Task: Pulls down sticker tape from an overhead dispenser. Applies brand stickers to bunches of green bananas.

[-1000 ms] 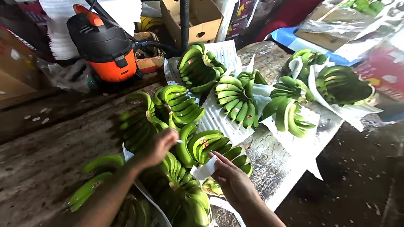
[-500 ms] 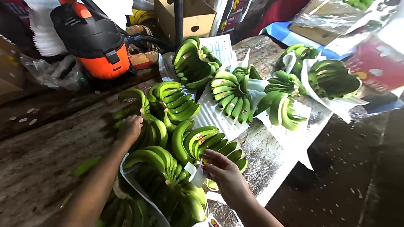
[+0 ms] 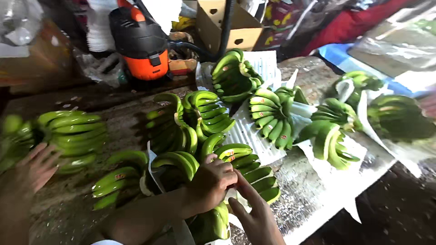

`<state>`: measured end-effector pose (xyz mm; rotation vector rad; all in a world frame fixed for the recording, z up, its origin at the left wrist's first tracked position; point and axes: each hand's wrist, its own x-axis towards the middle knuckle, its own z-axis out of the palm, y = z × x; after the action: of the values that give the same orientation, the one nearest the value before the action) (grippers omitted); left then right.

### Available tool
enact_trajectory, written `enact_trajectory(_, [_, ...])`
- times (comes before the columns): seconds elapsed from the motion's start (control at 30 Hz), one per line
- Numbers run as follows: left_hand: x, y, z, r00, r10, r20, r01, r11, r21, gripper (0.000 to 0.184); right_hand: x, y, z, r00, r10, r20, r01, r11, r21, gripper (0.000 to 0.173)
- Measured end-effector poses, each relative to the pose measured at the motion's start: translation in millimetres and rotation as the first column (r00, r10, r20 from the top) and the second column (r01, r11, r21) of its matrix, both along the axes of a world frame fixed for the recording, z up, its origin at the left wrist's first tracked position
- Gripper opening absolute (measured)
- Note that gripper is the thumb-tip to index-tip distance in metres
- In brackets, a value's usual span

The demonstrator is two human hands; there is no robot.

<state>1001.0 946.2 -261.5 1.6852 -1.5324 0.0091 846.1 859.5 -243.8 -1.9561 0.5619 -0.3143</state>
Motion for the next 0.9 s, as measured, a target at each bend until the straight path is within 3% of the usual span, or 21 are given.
enact_trajectory(0.07, [2.4, 4.5, 2.0, 0.995, 0.0, -0.102, 0.001, 1.0, 0.008, 0.006, -0.7, 2.8, -0.9, 0.998, 0.062, -0.005, -0.062, 0.987, -0.151, 0.069])
enact_trajectory(0.13, [5.0, 7.8, -0.2, 0.995, -0.005, -0.102, 0.003, 1.0, -0.015, 0.004, 0.4, 5.8, -0.4, 0.996, 0.092, -0.015, -0.094, 0.979, -0.181, 0.07])
enact_trajectory(0.17, [5.7, 9.5, -2.5, 0.998, -0.006, -0.069, 0.003, 0.999, -0.043, 0.008, 1.6, 7.4, 1.7, 0.996, 0.093, -0.015, -0.094, 0.988, -0.12, 0.069])
enact_trajectory(0.23, [6.8, 13.5, -10.9, 0.999, -0.03, 0.016, 0.032, 0.991, -0.13, 0.015, 4.6, 8.7, 8.3, 0.999, 0.042, 0.008, -0.043, 0.977, 0.207, 0.06])
enact_trajectory(0.3, [10.6, 18.1, -19.2, 0.993, -0.096, 0.065, 0.108, 0.973, -0.203, 0.016, 8.5, 7.0, 9.0, 0.995, -0.098, -0.006, 0.085, 0.832, 0.548, 0.046])
enact_trajectory(0.4, [33.0, 25.8, -21.8, 0.969, -0.209, -0.129, 0.174, 0.955, -0.241, 0.012, 13.4, -0.2, 3.8, 0.959, -0.272, -0.08, 0.246, 0.66, 0.71, 0.059])
enact_trajectory(0.43, [48.8, 30.8, -17.7, 0.945, -0.199, -0.26, 0.15, 0.969, -0.195, 0.011, 14.3, -1.8, 3.1, 0.931, -0.351, -0.104, 0.317, 0.63, 0.709, 0.052])
enact_trajectory(0.5, [94.3, 40.2, -15.4, 0.906, -0.023, -0.423, 0.053, 0.997, 0.058, 0.012, 15.8, -6.3, 1.8, 0.868, -0.478, -0.136, 0.427, 0.576, 0.697, 0.03])
enact_trajectory(0.57, [144.3, 44.5, -31.4, 0.898, 0.139, -0.417, 0.03, 0.927, 0.374, 0.016, 14.6, -10.8, -0.4, 0.845, -0.515, -0.146, 0.461, 0.562, 0.687, 0.036])
enact_trajectory(0.63, [176.7, 43.7, -53.3, 0.911, 0.186, -0.367, 0.078, 0.798, 0.597, 0.018, 10.1, -14.8, 0.3, 0.884, -0.441, -0.159, 0.419, 0.591, 0.689, 0.055])
enact_trajectory(0.7, [187.2, 37.4, -75.0, 0.93, 0.168, -0.327, 0.107, 0.727, 0.679, 0.02, 6.3, -17.9, 1.8, 0.907, -0.384, -0.171, 0.378, 0.566, 0.733, 0.057])
enact_trajectory(0.77, [187.8, 29.2, -87.4, 0.942, 0.165, -0.291, 0.093, 0.704, 0.704, 0.02, 1.5, -21.6, -0.7, 0.919, -0.353, -0.172, 0.35, 0.535, 0.769, 0.042])
enact_trajectory(0.9, [182.3, 23.3, -83.0, 0.943, 0.309, -0.125, -0.107, 0.635, 0.765, 0.033, -5.2, -24.5, -7.6, 0.919, -0.372, -0.133, 0.351, 0.617, 0.704, 0.028])
